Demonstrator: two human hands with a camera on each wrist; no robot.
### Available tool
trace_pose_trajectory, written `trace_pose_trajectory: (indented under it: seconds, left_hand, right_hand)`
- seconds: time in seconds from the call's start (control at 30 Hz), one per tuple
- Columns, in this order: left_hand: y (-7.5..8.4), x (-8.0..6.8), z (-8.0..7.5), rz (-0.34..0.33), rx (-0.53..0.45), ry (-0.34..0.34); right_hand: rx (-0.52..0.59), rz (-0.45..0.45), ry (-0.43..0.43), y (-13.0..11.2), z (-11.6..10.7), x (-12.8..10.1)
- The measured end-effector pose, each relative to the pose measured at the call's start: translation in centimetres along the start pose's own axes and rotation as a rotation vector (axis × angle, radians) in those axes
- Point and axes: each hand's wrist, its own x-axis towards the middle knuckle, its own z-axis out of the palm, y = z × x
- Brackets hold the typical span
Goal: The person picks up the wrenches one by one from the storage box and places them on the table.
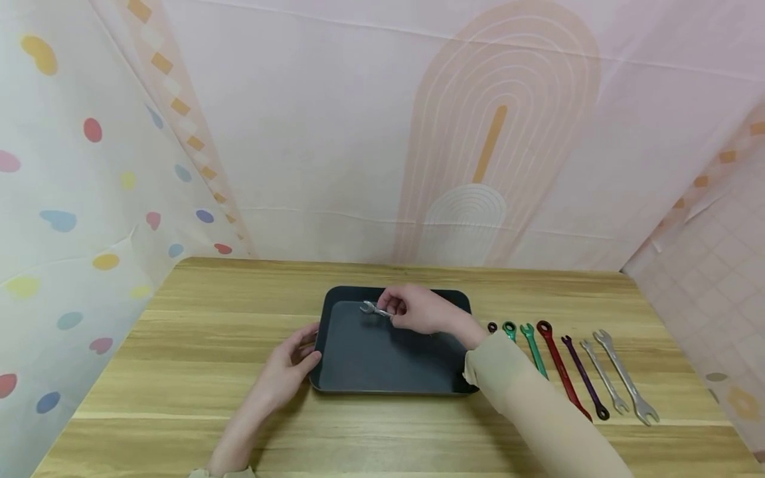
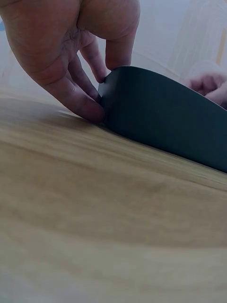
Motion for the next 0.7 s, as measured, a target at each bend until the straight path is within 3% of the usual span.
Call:
trace_pose_trajectory:
  seconds: [0.17,0.43,0.7]
  left_hand:
    - [0.0,0.0,-0.1,-0.008,0.011,-0.001]
    - [0.0,-0.1,-0.1,-0.015,-0.017,-0.006]
    - [0.0,-0.5,-0.4,-0.023,0.004,-0.003]
  right_hand:
    - [0.077,-0.036,0.064,-0.6,-1.6,-1.5]
    - [0.235,-0.010,0.227,0.0,-3.1,-5.2]
    - [0.402,0.128,0.352,1.9,-3.1,-9.7]
